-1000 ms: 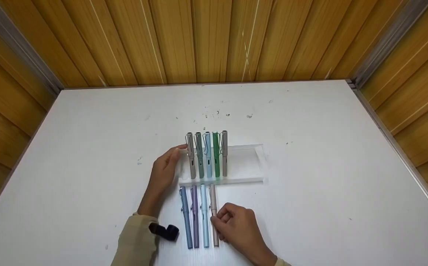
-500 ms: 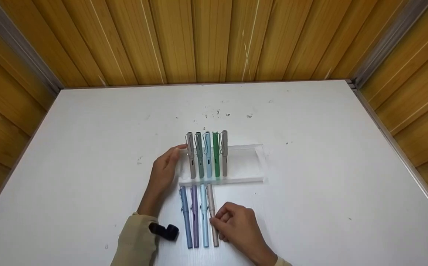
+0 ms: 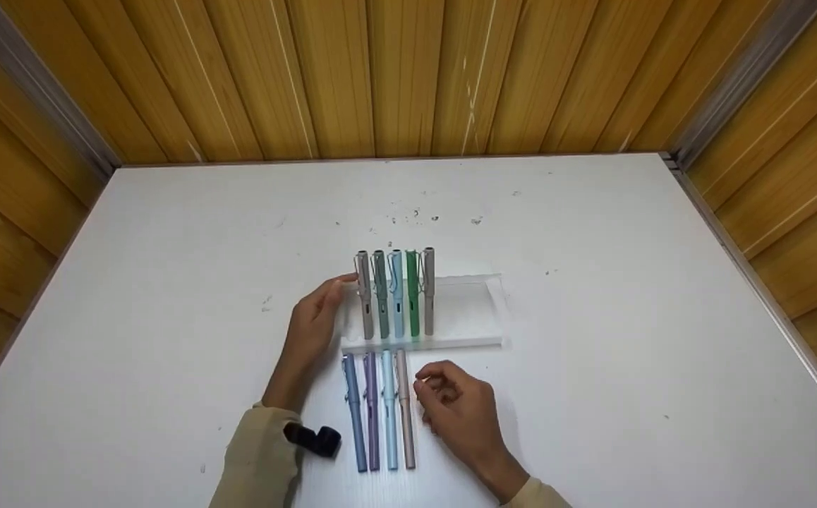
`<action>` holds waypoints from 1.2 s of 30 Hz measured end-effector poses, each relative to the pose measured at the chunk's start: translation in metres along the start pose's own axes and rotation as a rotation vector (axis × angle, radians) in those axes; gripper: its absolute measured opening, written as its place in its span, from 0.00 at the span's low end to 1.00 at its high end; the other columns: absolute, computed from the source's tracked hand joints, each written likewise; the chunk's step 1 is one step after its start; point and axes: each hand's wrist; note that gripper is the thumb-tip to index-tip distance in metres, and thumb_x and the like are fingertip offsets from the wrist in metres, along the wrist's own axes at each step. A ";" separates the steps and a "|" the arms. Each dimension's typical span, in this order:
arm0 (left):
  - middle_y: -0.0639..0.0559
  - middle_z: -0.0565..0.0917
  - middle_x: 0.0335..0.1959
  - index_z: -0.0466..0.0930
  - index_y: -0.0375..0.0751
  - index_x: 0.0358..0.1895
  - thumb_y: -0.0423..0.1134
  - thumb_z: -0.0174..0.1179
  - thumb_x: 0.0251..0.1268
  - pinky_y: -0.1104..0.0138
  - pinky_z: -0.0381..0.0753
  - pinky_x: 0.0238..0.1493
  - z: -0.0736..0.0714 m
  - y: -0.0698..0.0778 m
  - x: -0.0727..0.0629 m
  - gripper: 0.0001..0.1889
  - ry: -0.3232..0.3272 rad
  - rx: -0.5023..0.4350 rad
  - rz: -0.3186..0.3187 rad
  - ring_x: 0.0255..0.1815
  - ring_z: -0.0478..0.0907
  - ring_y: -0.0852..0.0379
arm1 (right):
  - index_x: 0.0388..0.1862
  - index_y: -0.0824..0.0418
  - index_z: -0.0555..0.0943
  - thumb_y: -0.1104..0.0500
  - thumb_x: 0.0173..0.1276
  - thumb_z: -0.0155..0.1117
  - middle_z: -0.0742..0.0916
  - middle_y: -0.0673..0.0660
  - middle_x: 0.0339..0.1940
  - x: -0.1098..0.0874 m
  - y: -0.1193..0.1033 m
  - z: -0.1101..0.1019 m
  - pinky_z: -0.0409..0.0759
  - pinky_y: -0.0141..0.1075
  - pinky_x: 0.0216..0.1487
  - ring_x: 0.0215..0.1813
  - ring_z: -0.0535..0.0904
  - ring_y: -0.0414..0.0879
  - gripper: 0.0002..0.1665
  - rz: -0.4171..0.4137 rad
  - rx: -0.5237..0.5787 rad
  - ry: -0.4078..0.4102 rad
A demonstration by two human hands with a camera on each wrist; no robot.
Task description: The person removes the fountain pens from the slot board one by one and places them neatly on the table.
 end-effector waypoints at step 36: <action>0.56 0.77 0.68 0.79 0.57 0.64 0.63 0.40 0.79 0.52 0.61 0.76 0.000 0.001 -0.002 0.26 0.000 0.001 0.005 0.74 0.67 0.52 | 0.60 0.60 0.80 0.63 0.63 0.72 0.91 0.51 0.46 0.068 0.026 -0.015 0.76 0.42 0.41 0.40 0.86 0.44 0.25 -0.211 -0.431 0.201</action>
Point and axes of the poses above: each hand's wrist, its own x-axis towards the middle knuckle, its own z-axis out of the palm, y = z × x
